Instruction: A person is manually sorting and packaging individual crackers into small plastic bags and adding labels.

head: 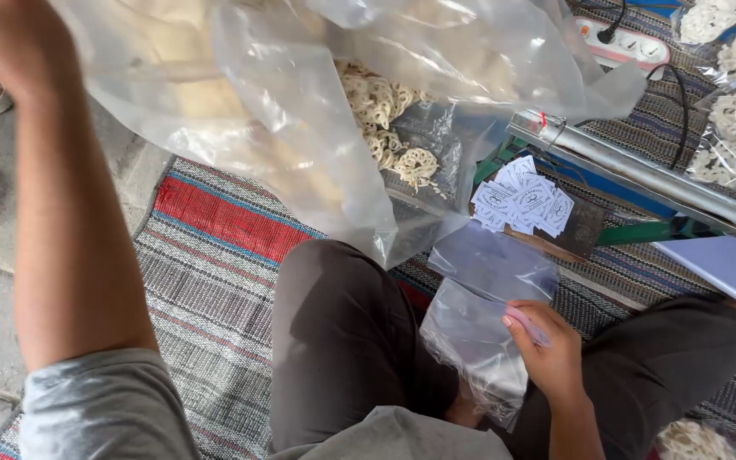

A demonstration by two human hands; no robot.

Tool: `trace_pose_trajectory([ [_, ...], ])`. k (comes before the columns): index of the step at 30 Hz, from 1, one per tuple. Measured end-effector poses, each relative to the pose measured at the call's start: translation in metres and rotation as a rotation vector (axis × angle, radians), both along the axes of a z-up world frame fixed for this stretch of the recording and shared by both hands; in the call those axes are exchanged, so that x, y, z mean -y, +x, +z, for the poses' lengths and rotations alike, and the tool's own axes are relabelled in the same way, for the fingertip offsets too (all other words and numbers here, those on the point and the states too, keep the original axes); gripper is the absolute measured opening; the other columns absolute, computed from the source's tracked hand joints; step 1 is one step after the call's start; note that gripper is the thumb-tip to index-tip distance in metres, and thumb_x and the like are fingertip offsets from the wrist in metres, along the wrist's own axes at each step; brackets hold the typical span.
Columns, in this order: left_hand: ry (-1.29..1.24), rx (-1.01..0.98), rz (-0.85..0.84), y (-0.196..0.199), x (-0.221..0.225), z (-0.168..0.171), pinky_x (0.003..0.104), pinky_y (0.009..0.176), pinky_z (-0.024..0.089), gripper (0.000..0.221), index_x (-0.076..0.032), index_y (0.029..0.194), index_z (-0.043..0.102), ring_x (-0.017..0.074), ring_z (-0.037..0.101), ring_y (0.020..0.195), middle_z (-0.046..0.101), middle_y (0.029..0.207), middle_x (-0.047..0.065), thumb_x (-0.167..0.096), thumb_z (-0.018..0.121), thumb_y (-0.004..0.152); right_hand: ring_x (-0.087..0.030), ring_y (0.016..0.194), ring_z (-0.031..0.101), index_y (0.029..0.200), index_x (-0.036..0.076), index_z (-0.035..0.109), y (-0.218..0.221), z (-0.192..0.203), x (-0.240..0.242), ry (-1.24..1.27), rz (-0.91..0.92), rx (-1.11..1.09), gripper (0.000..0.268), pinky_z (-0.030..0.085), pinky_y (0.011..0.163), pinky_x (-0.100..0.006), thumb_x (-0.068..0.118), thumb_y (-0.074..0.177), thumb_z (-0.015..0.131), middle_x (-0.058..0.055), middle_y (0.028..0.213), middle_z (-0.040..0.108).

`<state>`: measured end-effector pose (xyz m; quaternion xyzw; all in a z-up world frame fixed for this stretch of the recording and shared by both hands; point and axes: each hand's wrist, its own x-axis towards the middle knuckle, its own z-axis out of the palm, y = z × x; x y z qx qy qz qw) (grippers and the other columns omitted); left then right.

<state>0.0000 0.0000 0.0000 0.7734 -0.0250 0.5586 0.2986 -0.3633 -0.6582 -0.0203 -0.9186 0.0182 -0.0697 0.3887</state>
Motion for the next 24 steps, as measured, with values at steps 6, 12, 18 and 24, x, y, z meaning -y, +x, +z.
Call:
trace_pose_trajectory([
  [6,0.103,-0.101,-0.220,-0.058,0.113,0.042,0.032,0.061,0.039,0.012,0.014,0.105,0.069,0.0170,0.037,0.071,0.059,0.083,0.012,0.009,0.061,0.113,-0.018,0.089,0.072,0.096,0.002,0.075,0.009,0.004,-0.018,0.015,0.025,0.003,0.015,0.056,0.080,-0.028,0.004,0.081,0.076,-0.004,0.108,0.077],
  [12,0.095,-0.340,0.039,-0.084,0.052,-0.037,0.034,0.066,0.057,0.007,0.004,0.105,0.066,0.0191,0.064,0.070,0.074,0.089,0.012,-0.001,0.065,0.110,-0.018,0.088,0.071,0.098,-0.001,0.073,0.000,0.008,-0.001,0.033,0.021,0.003,0.017,0.056,0.077,-0.027,0.001,0.082,0.076,-0.006,0.109,0.076],
  [18,0.277,-0.440,0.132,-0.154,0.111,0.012,0.056,0.140,0.017,0.097,-0.005,0.163,0.018,0.0433,0.019,0.161,0.020,0.168,0.021,0.037,0.046,0.081,-0.017,0.087,0.069,0.098,-0.001,0.073,-0.016,-0.001,0.013,0.048,-0.019,0.036,0.017,0.054,0.075,-0.027,0.001,0.082,0.076,-0.006,0.108,0.075],
  [24,0.912,-0.553,-0.518,-0.152,0.262,0.052,0.074,0.114,0.006,0.054,-0.015,0.161,0.049,0.0504,0.024,0.151,0.039,0.168,0.019,-0.035,0.058,0.112,-0.016,0.085,0.071,0.096,0.000,0.074,-0.012,0.003,0.000,0.059,0.019,0.021,0.016,0.056,0.076,-0.027,0.003,0.081,0.077,-0.004,0.107,0.077],
])
